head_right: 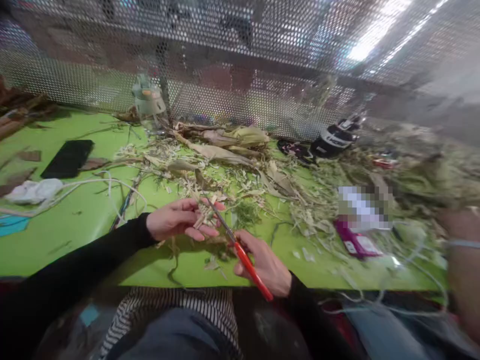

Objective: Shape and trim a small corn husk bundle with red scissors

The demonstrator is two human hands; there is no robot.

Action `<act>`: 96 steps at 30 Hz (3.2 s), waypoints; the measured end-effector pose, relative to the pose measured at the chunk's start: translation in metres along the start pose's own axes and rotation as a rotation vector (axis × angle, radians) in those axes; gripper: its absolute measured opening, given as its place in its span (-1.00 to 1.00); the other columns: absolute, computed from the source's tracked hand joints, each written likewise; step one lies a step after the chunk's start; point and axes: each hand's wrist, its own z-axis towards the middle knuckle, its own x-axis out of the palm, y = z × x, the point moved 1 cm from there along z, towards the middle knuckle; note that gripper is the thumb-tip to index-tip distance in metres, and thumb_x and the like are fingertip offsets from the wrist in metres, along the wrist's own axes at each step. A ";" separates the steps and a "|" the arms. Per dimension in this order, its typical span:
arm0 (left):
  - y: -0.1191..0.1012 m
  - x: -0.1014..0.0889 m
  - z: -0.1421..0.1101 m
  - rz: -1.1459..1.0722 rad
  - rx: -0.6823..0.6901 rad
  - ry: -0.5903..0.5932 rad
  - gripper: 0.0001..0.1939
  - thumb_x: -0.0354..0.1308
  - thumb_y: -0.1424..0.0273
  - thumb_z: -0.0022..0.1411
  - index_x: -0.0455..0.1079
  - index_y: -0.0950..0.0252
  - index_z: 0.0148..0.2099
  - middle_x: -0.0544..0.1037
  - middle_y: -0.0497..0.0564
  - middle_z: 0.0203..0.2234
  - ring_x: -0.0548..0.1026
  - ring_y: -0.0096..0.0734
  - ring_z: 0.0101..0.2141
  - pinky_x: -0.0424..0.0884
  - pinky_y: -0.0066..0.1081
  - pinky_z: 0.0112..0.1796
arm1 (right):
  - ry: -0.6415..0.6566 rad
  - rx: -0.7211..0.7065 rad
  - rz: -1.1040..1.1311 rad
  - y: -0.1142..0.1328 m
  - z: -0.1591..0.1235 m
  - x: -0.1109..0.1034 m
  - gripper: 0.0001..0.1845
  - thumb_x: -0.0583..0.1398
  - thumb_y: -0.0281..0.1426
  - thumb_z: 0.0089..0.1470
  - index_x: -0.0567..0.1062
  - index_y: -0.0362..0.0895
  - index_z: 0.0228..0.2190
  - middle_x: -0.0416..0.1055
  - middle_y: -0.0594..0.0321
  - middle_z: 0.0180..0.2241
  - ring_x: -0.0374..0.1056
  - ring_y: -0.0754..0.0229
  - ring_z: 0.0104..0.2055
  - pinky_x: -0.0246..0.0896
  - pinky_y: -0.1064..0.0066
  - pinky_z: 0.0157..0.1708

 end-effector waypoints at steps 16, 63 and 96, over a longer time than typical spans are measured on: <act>0.008 -0.002 0.004 0.292 -0.005 -0.024 -0.71 0.31 0.29 0.02 0.37 0.37 -0.29 0.58 0.07 -0.43 0.56 -0.42 -0.40 0.50 -0.43 -0.35 | 0.041 -0.070 0.031 0.000 0.001 0.005 -0.63 0.17 -0.16 -0.14 0.35 -0.11 -0.30 0.32 0.25 -0.43 0.18 0.27 -0.50 0.11 0.45 -0.59; 0.010 -0.006 0.004 1.401 0.506 -0.491 -0.91 0.02 0.46 0.14 0.33 0.29 -0.29 0.38 0.04 -0.28 0.37 -0.35 -0.24 0.33 -0.34 -0.17 | -0.504 -0.004 0.303 0.017 0.045 0.025 -0.65 0.24 -0.17 -0.01 0.27 -0.07 -0.27 0.33 0.36 -0.46 0.23 0.30 -0.52 0.21 0.41 -0.50; 0.020 0.020 -0.005 1.470 0.157 -0.320 -0.72 0.09 0.36 0.11 0.29 0.23 -0.08 0.45 -0.02 -0.42 0.38 -0.43 -0.47 0.30 -0.41 -0.40 | -0.704 -0.173 0.194 0.008 0.098 -0.003 -0.61 0.30 -0.23 -0.11 0.25 -0.08 -0.32 0.36 0.31 -0.39 0.28 0.28 -0.45 0.24 0.36 -0.37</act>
